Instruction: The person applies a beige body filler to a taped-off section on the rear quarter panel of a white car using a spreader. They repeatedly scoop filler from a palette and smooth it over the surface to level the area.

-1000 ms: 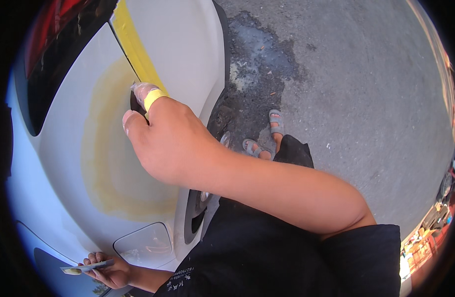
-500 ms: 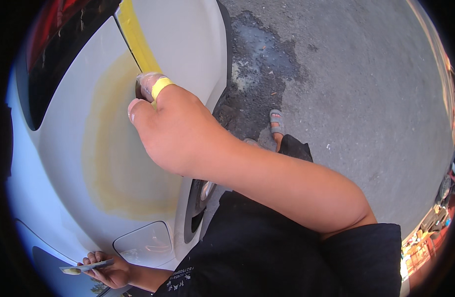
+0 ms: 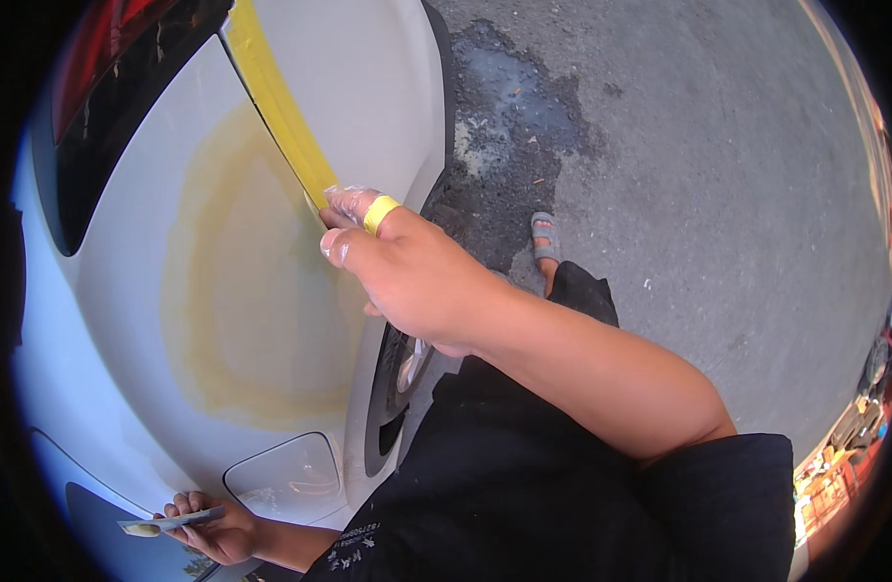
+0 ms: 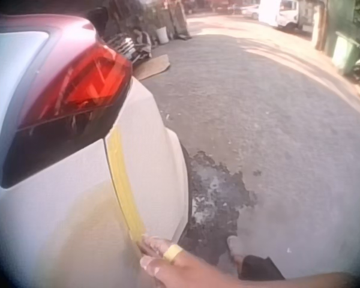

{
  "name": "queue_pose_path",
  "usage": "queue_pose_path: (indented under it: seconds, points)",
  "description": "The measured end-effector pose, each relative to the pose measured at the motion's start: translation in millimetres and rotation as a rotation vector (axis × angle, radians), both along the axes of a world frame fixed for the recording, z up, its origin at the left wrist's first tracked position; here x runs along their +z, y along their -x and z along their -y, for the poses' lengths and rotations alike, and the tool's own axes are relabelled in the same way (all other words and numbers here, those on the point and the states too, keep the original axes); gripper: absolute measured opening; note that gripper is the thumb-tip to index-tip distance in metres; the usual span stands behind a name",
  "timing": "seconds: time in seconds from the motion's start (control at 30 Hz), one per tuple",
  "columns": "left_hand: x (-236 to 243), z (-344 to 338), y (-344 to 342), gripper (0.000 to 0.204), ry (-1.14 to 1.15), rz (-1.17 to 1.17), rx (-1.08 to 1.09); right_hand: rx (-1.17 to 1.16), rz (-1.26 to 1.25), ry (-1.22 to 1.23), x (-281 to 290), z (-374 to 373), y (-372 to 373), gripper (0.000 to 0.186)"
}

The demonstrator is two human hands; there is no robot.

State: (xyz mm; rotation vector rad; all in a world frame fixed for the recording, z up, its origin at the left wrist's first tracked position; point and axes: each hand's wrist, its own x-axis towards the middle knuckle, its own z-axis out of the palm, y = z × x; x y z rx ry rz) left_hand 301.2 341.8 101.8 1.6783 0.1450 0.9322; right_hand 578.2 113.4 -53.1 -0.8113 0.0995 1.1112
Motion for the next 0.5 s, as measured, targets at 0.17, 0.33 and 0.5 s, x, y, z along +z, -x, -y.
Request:
queue_pose_path:
  seconds: [0.17,0.33,0.5]
  points:
    - [-1,2,1,0.029,-0.005,0.004,0.028,-0.020,0.073,-0.009,-1,-4,1,0.060]
    - [-1,1,1,0.029,0.003,0.005,-0.014,-0.035,0.228,0.045,3,-14,7,0.057]
    - [0,3,-2,0.029,0.006,0.009,0.017,-0.032,0.345,0.069,4,-18,21,0.053]
